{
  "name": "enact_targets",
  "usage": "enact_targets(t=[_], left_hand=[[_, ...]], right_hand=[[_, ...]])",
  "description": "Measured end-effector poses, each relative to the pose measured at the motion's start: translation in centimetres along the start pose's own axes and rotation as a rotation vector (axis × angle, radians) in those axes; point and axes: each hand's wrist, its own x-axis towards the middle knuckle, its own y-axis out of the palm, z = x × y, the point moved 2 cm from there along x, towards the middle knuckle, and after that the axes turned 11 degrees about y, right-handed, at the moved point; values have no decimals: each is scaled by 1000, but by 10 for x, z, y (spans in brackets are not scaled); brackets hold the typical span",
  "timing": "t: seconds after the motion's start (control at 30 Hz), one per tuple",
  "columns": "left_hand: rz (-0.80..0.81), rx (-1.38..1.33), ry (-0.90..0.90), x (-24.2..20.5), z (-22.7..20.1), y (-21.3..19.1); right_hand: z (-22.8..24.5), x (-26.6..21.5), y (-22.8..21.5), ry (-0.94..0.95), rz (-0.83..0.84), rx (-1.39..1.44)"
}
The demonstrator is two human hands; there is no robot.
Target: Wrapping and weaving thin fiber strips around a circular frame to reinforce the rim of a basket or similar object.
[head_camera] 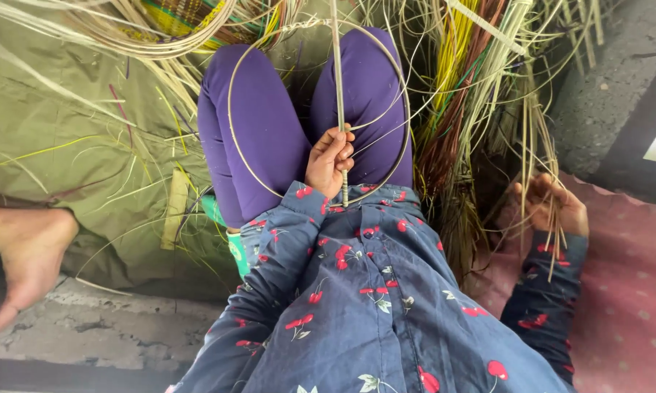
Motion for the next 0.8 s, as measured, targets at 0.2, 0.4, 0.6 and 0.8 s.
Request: enact_targets(t=[0.2, 0.4, 0.6, 0.8], left_hand=[[27, 14, -16, 0, 0, 1], [-55, 140, 69, -2, -1, 4], [-69, 159, 57, -3, -2, 8], [-79, 145, 46, -2, -3, 8]], right_hand=[[-15, 37, -24, 166, -46, -114], [-30, 82, -29, 51, -86, -15], [-33, 66, -28, -39, -335, -296], [-42, 48, 16, -31, -179, -370]])
